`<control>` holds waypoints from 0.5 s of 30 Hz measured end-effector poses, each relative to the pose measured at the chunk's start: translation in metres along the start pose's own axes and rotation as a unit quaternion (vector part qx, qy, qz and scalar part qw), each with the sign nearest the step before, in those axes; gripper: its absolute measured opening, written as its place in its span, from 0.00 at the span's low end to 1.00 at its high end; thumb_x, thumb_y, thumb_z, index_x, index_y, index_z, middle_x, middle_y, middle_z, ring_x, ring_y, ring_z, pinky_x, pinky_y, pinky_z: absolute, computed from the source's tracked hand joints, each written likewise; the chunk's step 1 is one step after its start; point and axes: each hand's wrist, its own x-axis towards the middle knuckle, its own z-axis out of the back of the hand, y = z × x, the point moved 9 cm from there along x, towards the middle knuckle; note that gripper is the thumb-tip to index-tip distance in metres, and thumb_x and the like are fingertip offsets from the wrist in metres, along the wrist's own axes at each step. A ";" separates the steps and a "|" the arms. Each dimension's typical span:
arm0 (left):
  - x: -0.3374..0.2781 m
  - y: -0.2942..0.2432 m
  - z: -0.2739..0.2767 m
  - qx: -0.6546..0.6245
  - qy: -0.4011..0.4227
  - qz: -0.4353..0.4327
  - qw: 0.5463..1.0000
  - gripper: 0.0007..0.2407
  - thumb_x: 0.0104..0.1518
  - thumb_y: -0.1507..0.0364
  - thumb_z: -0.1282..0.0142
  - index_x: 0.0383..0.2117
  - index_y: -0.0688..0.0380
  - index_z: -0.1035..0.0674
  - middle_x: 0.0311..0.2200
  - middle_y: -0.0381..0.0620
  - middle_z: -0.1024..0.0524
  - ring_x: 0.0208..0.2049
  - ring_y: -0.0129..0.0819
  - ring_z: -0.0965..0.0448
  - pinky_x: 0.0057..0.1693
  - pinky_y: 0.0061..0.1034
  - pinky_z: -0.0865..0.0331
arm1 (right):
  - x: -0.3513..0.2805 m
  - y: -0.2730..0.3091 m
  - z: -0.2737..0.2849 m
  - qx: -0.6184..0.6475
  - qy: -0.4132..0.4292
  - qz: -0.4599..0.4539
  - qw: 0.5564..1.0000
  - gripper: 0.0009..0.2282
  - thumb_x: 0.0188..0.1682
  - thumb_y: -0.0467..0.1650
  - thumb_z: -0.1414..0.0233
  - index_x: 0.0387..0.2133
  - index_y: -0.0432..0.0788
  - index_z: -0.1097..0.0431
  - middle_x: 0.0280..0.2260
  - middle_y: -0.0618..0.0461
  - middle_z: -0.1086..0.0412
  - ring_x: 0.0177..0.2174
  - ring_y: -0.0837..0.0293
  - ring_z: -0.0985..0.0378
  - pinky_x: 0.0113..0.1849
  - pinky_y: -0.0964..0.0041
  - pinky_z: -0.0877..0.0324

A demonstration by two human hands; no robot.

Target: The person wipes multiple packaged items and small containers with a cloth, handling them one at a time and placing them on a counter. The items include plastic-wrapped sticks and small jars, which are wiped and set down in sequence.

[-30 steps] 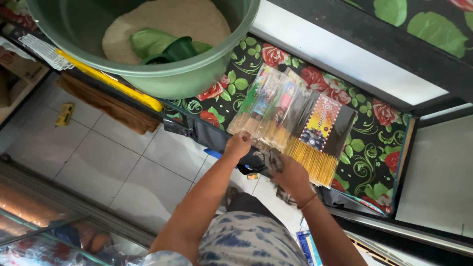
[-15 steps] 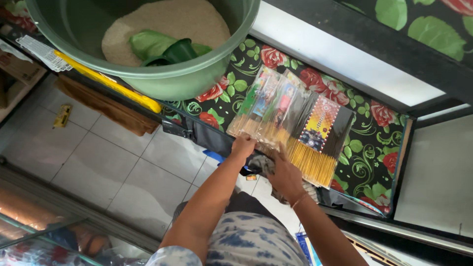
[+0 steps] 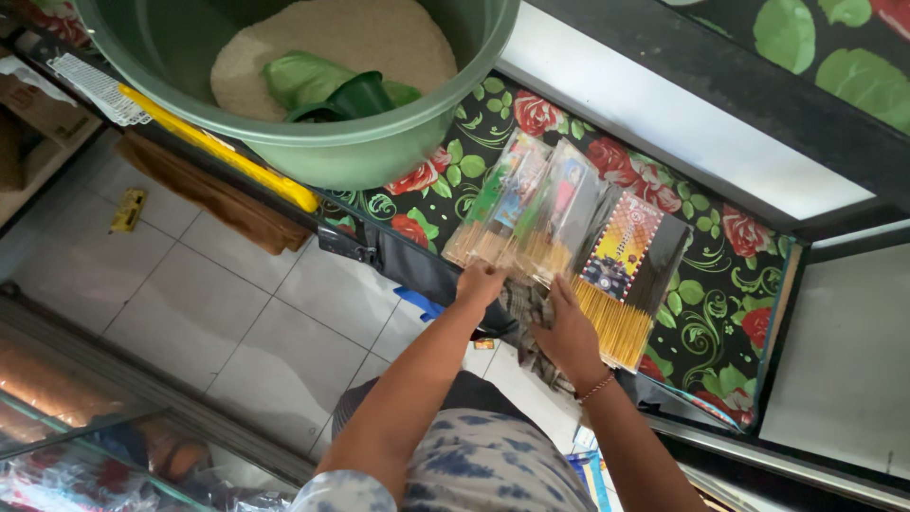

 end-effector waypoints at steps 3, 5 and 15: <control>-0.002 -0.006 0.004 -0.011 -0.021 -0.022 0.999 0.17 0.51 0.57 0.41 0.28 0.60 0.16 0.34 0.55 0.19 0.39 0.54 0.20 0.46 0.43 0.27 | -0.001 -0.002 -0.005 -0.016 0.045 -0.030 0.998 0.38 0.37 0.35 0.38 0.64 0.41 0.44 0.68 0.56 0.48 0.47 0.44 0.24 0.44 0.51 0.27; -0.006 -0.001 0.004 -0.055 0.004 0.010 0.998 0.16 0.50 0.58 0.41 0.27 0.60 0.17 0.31 0.55 0.19 0.35 0.53 0.18 0.42 0.42 0.27 | -0.004 -0.004 -0.012 -0.035 0.082 -0.046 0.995 0.36 0.37 0.35 0.39 0.63 0.43 0.42 0.69 0.57 0.49 0.46 0.44 0.22 0.43 0.51 0.26; -0.050 0.029 -0.003 -0.191 0.099 0.092 0.972 0.15 0.54 0.60 0.37 0.28 0.63 0.15 0.19 0.51 0.23 0.21 0.37 0.26 0.32 0.32 0.34 | -0.024 0.020 -0.026 -0.030 0.113 -0.014 0.993 0.40 0.34 0.36 0.36 0.63 0.40 0.45 0.66 0.53 0.45 0.47 0.43 0.25 0.45 0.51 0.28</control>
